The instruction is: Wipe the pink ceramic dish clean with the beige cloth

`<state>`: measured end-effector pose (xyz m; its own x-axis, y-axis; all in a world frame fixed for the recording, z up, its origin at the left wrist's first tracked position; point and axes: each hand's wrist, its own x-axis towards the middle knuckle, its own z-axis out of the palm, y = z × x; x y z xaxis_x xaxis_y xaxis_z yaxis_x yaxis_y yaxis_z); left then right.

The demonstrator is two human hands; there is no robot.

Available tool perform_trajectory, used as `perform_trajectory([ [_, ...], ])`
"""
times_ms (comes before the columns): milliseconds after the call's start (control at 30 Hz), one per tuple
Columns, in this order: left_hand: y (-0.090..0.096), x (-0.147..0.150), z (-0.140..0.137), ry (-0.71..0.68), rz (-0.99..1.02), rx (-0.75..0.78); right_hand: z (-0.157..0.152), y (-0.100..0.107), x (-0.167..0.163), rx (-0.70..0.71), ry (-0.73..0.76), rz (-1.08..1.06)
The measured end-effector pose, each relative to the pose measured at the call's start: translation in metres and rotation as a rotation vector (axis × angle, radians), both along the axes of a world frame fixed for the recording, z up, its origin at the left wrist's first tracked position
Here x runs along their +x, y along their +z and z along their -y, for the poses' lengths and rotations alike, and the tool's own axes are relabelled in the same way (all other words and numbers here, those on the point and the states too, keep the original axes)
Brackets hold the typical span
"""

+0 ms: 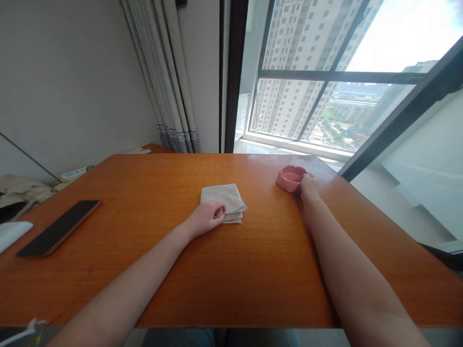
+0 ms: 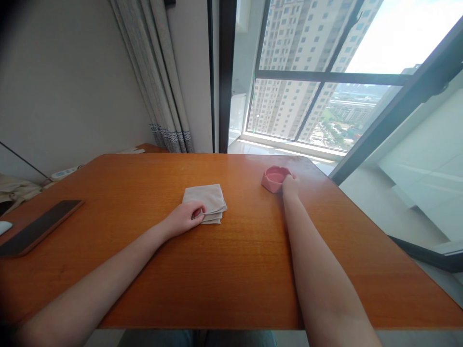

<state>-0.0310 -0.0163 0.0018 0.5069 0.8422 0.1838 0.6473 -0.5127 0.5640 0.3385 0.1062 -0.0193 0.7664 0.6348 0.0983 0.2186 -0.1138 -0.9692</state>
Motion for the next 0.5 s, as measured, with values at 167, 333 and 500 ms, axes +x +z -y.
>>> perform_trajectory([
  [167,-0.001,0.0002,0.0013,0.016,0.017,-0.027,0.0026,-0.0007,-0.0009,-0.01,-0.013,0.04],
  [333,-0.0047,-0.0018,-0.0004,0.051,0.129,-0.069,-0.0002,-0.0047,0.0021,-0.017,-0.018,0.035],
  [500,-0.0057,-0.002,-0.0017,0.053,0.141,-0.098,-0.0009,-0.0051,0.0033,-0.033,-0.021,0.032],
])
